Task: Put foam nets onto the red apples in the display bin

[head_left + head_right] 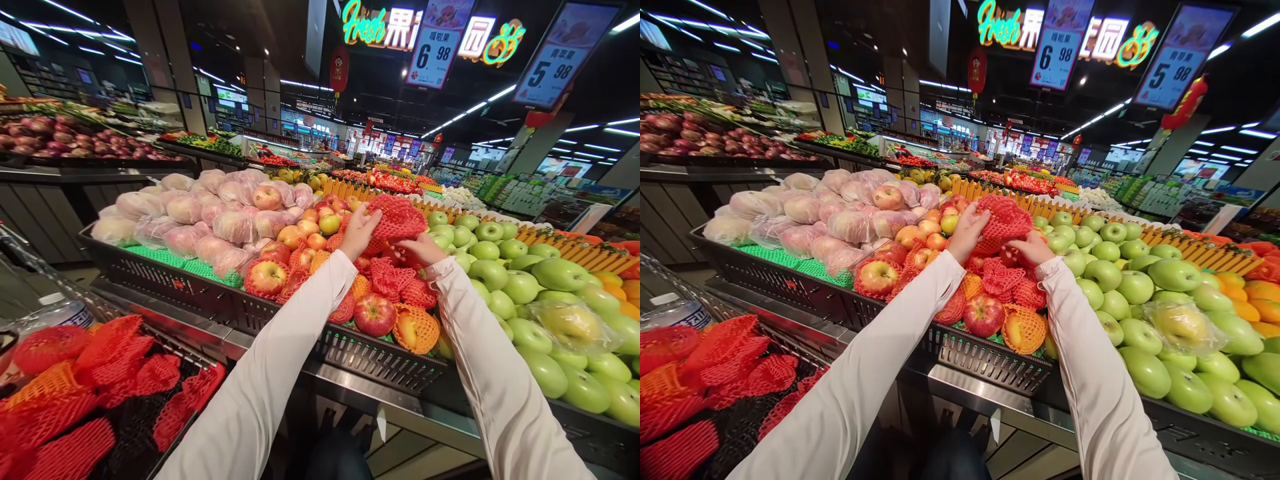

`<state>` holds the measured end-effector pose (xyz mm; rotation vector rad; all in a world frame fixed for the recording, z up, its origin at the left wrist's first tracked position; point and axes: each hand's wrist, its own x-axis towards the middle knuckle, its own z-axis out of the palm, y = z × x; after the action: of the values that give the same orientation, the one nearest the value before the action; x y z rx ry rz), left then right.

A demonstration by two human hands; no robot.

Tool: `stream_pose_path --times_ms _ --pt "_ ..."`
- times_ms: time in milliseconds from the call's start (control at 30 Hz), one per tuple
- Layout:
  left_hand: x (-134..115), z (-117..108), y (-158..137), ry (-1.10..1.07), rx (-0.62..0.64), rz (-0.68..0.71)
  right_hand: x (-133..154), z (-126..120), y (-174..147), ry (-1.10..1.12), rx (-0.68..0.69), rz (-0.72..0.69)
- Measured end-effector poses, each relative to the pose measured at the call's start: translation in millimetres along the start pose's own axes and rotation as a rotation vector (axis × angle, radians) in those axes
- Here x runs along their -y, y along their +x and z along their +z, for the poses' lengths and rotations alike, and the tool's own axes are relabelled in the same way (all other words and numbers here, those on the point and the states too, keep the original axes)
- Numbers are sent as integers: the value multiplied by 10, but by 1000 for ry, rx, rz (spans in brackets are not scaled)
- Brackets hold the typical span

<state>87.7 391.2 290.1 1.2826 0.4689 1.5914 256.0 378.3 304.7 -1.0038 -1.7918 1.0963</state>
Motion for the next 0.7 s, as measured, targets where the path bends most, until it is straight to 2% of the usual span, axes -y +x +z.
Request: stream_pose_path --times_ms 100,267,333,467,567,700 --pt "-46 34 -68 -39 87 -29 3 18 13 187 -69 29" --pt "-4 38 -46 -54 153 -15 106 92 -27 365 -42 54" --pt "34 19 -9 -35 121 -9 121 90 -44 405 -37 11" --pt "80 -23 53 -15 11 4 72 28 -43 389 -7 -163" --pt "109 -39 74 30 -27 0 81 21 -48 347 -90 -235" --pt "188 -57 81 219 -20 9 186 74 -94 329 -188 -221"
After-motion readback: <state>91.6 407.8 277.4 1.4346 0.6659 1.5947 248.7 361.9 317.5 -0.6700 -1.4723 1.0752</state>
